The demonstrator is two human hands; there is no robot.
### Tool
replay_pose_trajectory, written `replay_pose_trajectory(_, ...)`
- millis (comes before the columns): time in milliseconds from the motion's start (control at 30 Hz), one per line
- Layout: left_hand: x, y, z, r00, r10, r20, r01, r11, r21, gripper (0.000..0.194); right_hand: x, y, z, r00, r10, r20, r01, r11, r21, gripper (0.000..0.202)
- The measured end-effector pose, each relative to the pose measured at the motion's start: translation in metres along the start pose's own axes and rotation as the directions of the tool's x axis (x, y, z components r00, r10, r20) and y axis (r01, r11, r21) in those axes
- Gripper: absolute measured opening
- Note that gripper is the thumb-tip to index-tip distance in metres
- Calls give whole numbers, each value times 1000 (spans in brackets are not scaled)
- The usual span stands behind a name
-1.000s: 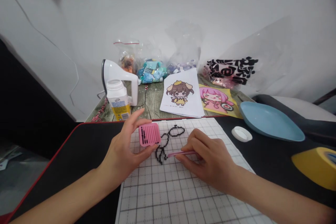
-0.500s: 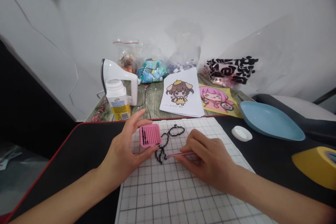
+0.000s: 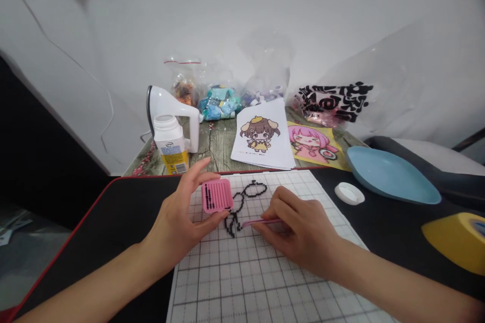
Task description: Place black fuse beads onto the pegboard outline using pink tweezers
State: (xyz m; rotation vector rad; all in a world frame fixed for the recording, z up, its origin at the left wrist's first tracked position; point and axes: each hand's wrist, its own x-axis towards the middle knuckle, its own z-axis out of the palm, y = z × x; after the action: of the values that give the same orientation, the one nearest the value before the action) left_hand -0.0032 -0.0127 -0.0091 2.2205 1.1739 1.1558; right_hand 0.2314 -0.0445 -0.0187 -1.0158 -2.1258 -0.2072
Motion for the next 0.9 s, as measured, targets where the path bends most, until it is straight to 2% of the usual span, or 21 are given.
replay_pose_trajectory(900, 0, 0, -1, 1000, -7, 17, 7, 1000, -12, 78, 0, 0, 1, 1000, -10, 1, 10, 1000, -29, 30)
